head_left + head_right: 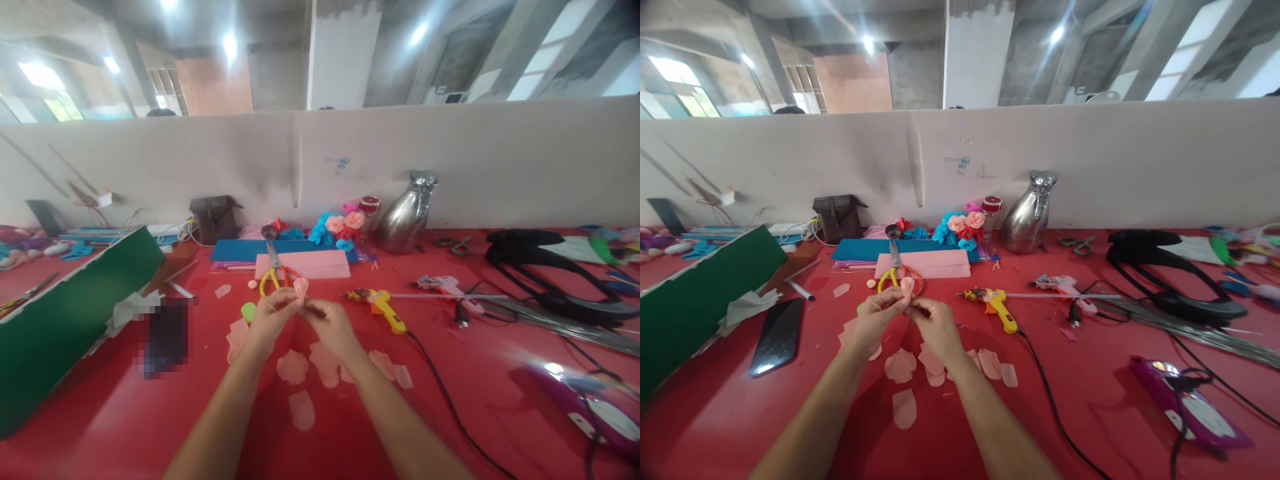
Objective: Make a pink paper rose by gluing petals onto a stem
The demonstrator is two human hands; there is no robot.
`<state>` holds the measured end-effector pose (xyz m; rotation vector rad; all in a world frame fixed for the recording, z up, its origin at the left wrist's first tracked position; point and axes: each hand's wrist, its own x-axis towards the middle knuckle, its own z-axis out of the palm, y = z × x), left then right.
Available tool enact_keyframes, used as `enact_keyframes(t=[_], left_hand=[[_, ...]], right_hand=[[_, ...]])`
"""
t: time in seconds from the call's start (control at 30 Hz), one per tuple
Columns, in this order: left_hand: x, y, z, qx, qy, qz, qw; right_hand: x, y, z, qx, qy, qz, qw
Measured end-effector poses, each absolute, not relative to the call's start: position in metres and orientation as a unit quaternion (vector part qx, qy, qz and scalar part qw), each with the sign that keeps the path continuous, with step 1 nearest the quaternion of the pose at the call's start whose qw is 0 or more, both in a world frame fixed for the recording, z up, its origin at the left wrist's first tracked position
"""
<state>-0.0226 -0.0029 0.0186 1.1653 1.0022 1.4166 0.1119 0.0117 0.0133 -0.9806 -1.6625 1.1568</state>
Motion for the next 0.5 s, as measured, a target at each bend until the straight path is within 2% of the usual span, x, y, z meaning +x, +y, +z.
enact_keyframes(t=[0.13,0.37,0.5], left_hand=[[-0.0189,-0.0052,0.0219,0.473,0.411,0.596,0.502],[-0.0217,-0.0023,0.0195,0.482,0.459,0.615,0.424],[-0.0219,-0.0003,0.0156,0.471,0.469,0.606,0.436]], right_hand=[[0.1120,0.0122,0.0120,-0.401,-0.666,0.461,0.429],[0.1164,0.0176,0.0083,-0.448,-0.652,0.428,0.437],[0.1177,0.0184,0.0124,-0.454,-0.634,0.438,0.446]])
